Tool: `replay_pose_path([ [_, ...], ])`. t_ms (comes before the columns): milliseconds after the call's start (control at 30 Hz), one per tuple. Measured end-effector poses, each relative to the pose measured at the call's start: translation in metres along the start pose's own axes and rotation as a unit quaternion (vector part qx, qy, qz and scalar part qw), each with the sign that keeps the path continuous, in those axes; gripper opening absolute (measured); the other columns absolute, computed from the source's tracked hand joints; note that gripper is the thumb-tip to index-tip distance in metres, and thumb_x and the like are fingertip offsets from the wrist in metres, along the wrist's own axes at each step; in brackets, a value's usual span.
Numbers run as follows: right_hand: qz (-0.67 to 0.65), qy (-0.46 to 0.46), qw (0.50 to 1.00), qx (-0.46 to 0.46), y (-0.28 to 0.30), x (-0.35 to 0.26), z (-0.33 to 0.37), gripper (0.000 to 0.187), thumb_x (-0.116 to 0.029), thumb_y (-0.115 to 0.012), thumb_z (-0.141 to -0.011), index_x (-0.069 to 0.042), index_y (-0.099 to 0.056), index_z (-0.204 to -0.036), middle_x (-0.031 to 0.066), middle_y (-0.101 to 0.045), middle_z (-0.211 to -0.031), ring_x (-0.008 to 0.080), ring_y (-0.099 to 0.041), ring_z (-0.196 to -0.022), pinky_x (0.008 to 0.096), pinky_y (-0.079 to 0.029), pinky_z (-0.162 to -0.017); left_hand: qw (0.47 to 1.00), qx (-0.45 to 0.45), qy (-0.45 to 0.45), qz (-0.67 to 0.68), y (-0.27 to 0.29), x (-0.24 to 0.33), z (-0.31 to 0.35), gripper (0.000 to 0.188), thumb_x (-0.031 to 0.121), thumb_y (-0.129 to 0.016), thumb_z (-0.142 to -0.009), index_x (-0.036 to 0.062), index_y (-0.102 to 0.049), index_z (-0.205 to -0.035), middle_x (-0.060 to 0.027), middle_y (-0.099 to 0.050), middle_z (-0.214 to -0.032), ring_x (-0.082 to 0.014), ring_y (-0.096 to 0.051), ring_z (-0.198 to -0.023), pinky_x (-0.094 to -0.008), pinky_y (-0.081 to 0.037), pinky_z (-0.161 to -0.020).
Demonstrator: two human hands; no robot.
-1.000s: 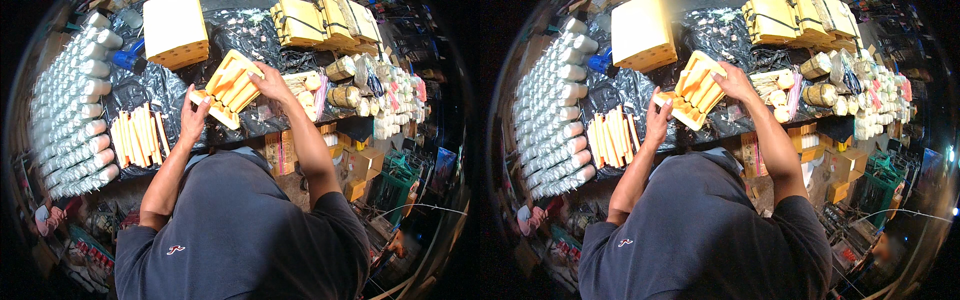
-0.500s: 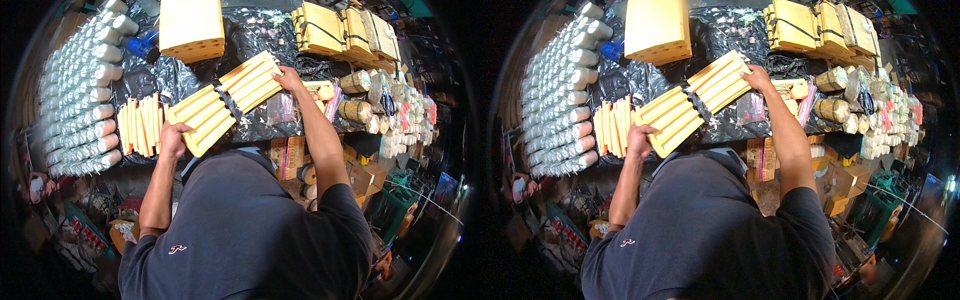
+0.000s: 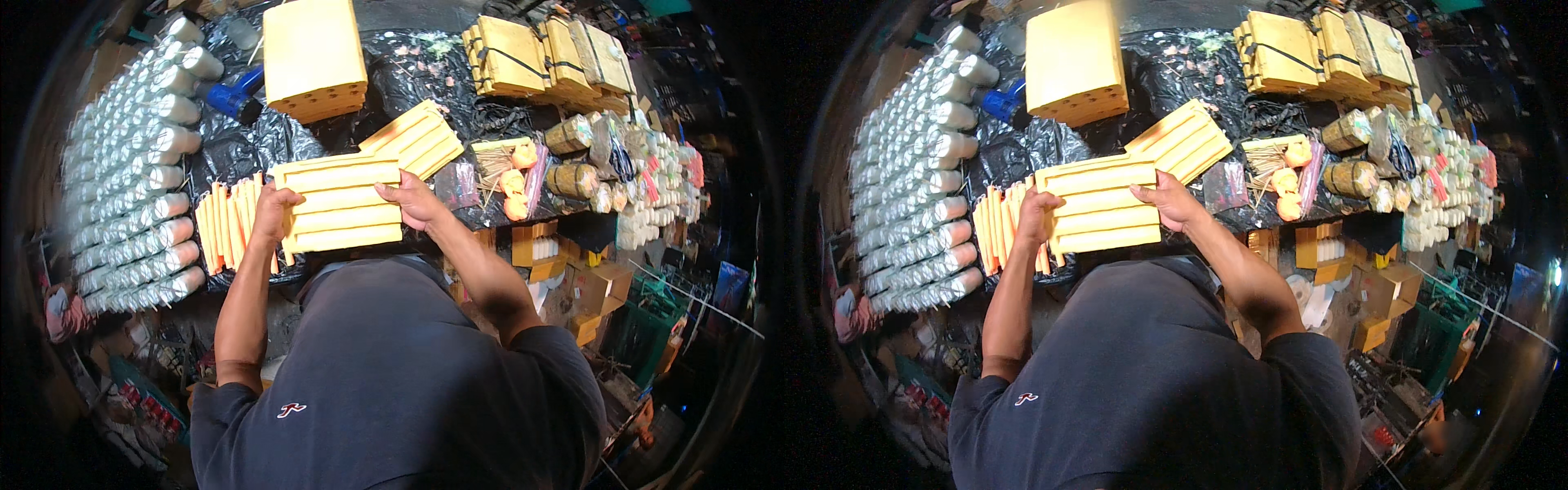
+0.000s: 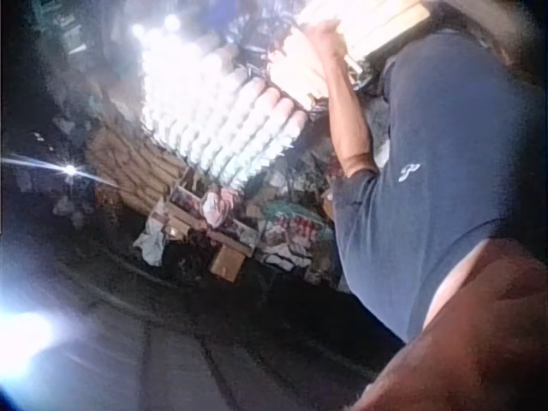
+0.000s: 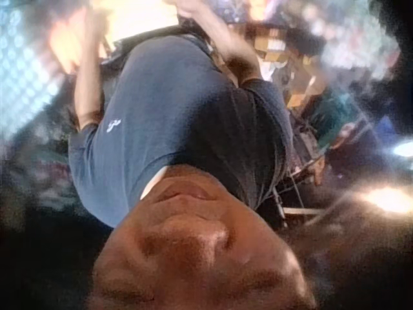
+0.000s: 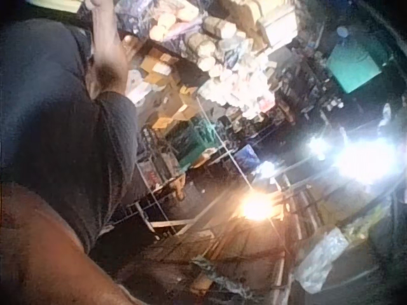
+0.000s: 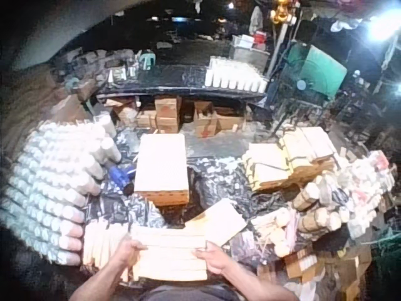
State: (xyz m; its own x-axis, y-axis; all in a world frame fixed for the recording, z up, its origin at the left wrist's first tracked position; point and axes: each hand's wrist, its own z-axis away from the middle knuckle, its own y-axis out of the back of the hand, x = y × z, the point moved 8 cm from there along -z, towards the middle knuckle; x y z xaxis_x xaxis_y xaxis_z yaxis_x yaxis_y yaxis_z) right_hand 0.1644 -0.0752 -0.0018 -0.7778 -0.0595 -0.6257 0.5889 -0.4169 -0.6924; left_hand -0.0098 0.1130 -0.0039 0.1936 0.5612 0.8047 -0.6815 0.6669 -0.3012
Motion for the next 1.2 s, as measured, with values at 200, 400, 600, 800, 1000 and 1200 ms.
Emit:
replay_pose_path([
  [200,0.464,0.186,0.857,0.122,-0.042,-0.063,0.07,0.036,0.002,-0.073,-0.089,0.0,-0.07,-0.125,0.0154,-0.075,-0.125,0.0256,-0.072,-0.116,0.0373,-0.055,-0.101,0.934,-0.092,0.168,0.3,-0.05,-0.059,0.013,0.109,0.081,-0.063,-0.087,0.011,-0.03,-0.164,-0.0249,-0.054,-0.151,-0.0477,-0.044,-0.145,-0.0836,-0.035,-0.104],
  [400,0.694,0.428,0.578,-0.038,-0.089,-0.04,0.095,0.053,0.005,-0.068,-0.074,-0.008,-0.074,-0.125,0.0109,-0.071,-0.135,0.0355,-0.062,-0.134,0.0537,-0.048,-0.113,0.917,-0.051,0.018,0.395,-0.066,-0.014,-0.001,0.061,0.026,-0.063,-0.092,-0.0062,-0.055,-0.143,-0.0237,-0.062,-0.144,-0.0393,-0.06,-0.132,-0.0522,-0.041,-0.12],
  [600,0.764,0.325,0.556,0.043,-0.027,-0.026,0.089,0.059,-0.004,-0.073,-0.079,-0.007,-0.065,-0.137,0.0175,-0.062,-0.145,0.0385,-0.053,-0.141,0.0541,-0.038,-0.121,0.921,-0.079,-0.005,0.382,-0.061,-0.024,0.0,0.064,0.024,-0.061,-0.088,-0.0069,-0.054,-0.144,-0.0234,-0.062,-0.143,-0.0391,-0.06,-0.132,-0.0507,-0.043,-0.119],
  [800,0.715,0.064,0.53,0.452,0.187,-0.053,0.116,0.072,-0.034,-0.083,-0.083,0.003,-0.055,-0.139,0.0271,-0.057,-0.139,0.0471,-0.054,-0.129,0.056,-0.045,-0.107,0.936,-0.084,-0.023,0.342,-0.046,-0.018,0.01,0.066,0.021,-0.059,-0.086,-0.0061,-0.053,-0.145,-0.0221,-0.063,-0.142,-0.0385,-0.06,-0.132,-0.0506,-0.043,-0.119],
  [1000,0.728,-0.041,0.469,0.499,0.192,-0.072,0.112,0.084,-0.047,-0.089,-0.077,-0.001,-0.054,-0.139,0.0232,-0.06,-0.129,0.0447,-0.054,-0.124,0.0575,-0.046,-0.102,0.932,-0.128,-0.034,0.337,-0.046,-0.011,0.015,0.066,0.019,-0.057,-0.083,-0.0072,-0.054,-0.144,-0.0219,-0.064,-0.141,-0.0377,-0.062,-0.13,-0.0504,-0.045,-0.117],
  [1200,0.593,0.308,0.67,0.324,0.066,-0.1,0.103,0.049,-0.03,-0.081,-0.091,0.0,-0.07,-0.128,0.0205,-0.069,-0.13,0.0348,-0.065,-0.123,0.0431,-0.048,-0.11,0.933,-0.14,-0.033,0.329,-0.049,-0.005,0.018,0.067,0.018,-0.057,-0.081,-0.0081,-0.054,-0.143,-0.0221,-0.063,-0.142,-0.0375,-0.062,-0.132,-0.0504,-0.045,-0.118],
])
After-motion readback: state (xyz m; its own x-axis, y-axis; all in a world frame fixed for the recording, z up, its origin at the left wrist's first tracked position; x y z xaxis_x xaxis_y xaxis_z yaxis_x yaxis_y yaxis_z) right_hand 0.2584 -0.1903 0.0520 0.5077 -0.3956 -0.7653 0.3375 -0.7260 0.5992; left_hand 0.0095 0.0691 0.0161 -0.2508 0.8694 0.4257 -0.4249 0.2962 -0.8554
